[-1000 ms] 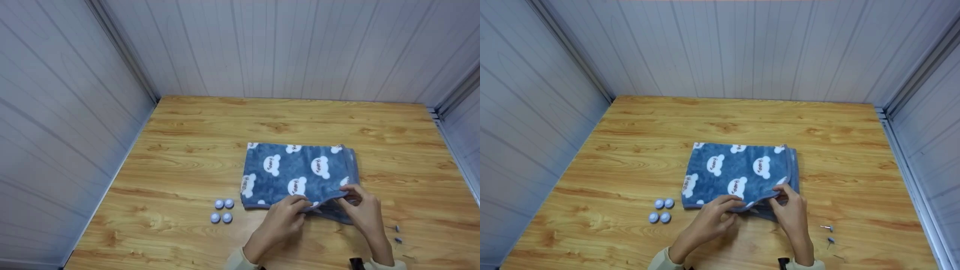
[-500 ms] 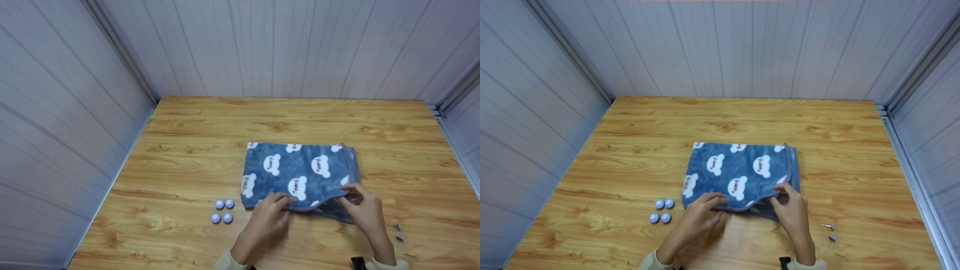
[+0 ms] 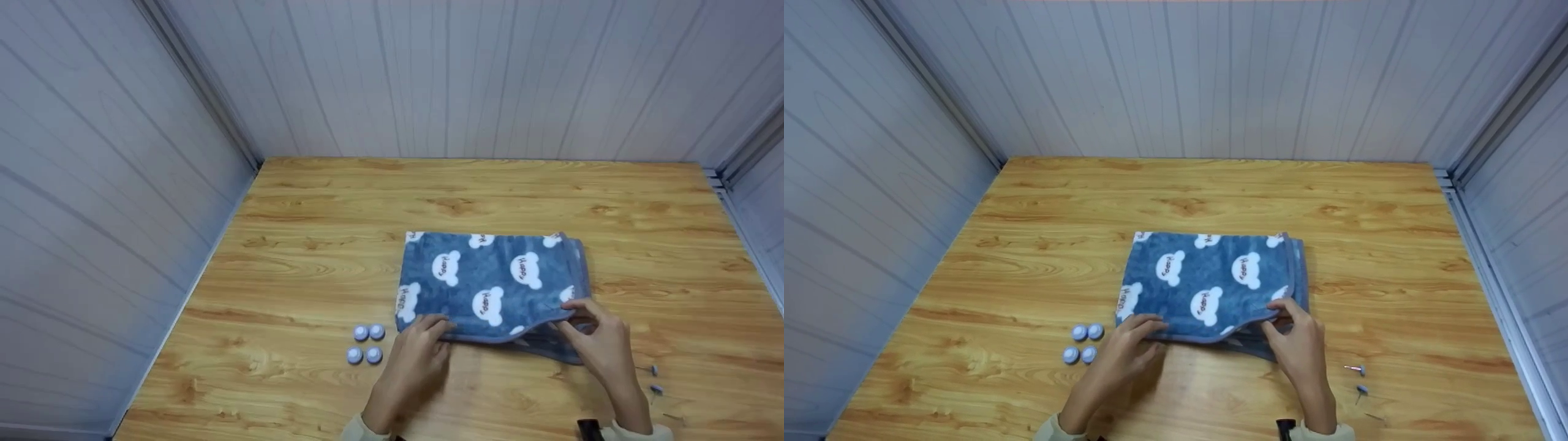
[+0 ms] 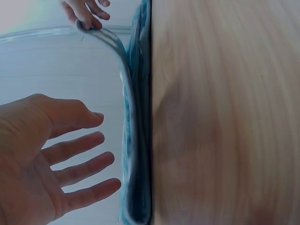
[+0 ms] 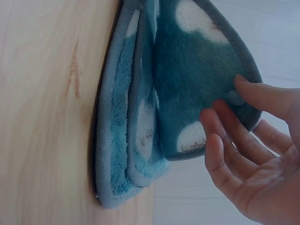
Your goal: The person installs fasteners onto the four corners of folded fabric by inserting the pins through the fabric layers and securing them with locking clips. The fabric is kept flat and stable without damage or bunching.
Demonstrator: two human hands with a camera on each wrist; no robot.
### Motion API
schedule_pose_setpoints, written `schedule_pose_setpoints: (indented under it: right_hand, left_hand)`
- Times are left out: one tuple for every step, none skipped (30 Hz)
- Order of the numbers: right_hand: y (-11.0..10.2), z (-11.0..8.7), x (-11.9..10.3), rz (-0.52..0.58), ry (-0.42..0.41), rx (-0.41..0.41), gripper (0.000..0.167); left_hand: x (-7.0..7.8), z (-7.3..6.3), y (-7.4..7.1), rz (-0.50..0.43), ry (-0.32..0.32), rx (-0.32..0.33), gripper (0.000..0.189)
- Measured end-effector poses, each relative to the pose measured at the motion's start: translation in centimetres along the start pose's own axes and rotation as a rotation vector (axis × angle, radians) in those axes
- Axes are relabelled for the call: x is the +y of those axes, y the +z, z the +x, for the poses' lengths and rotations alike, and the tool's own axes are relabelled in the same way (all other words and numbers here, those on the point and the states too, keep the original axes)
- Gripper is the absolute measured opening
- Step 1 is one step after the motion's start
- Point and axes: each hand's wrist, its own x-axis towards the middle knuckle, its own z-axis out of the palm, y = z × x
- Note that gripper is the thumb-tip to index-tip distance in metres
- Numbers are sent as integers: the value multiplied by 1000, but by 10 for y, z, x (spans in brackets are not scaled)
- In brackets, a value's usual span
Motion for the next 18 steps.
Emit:
schedule_pose_setpoints:
  right_hand:
    - [0,0,0,0,1,2,19]
    - [0,0,0,1,1,4,19]
    - [-1,0,0,2,0,4,19]
    - [-1,0,0,1,1,5,20]
    - [-1,0,1,-1,0,7,20]
    - [-1,0,1,-2,-1,8,20]
    - [-1,0,1,-3,-5,9,21]
    - [-1,0,1,-3,-9,12,21]
    - [-1,0,1,-2,-11,14,21]
    - [-1,0,2,-1,-11,16,21]
    - [-1,0,2,0,-12,14,21]
    - [0,0,2,2,-11,12,21]
    - [0,0,2,4,-9,9,21]
    - [0,1,2,5,-5,4,20]
    - [0,0,1,7,0,-1,20]
    - [-1,0,1,7,4,-6,20]
    - [-1,0,1,8,6,-9,20]
    - [-1,0,1,8,7,-10,19]
  left_hand:
    - [-1,-1,0,-2,-10,2,28]
    - [-2,-1,-1,-9,-19,5,28]
    - [-2,-2,-1,-13,-27,7,28]
    - [-3,-2,-2,-13,-32,13,29]
    - [-4,-3,-2,-13,-34,21,28]
    - [-4,-4,-3,-10,-38,30,28]
    - [-5,-4,-3,-7,-42,37,28]
    - [-5,-5,-4,-1,-42,46,27]
    - [-6,-5,-4,4,-45,51,26]
    - [-6,-5,-4,10,-48,57,25]
    - [-7,-6,-4,14,-53,59,24]
    - [-8,-6,-4,18,-59,60,24]
    - [-9,-7,-4,22,-65,60,23]
    - [-9,-7,-4,29,-70,61,23]
    - [-10,-8,-5,33,-76,59,22]
    - [-11,-9,-5,38,-79,62,21]
    - [-12,-10,-6,43,-81,66,21]
    - [-14,-11,-7,46,-83,69,20]
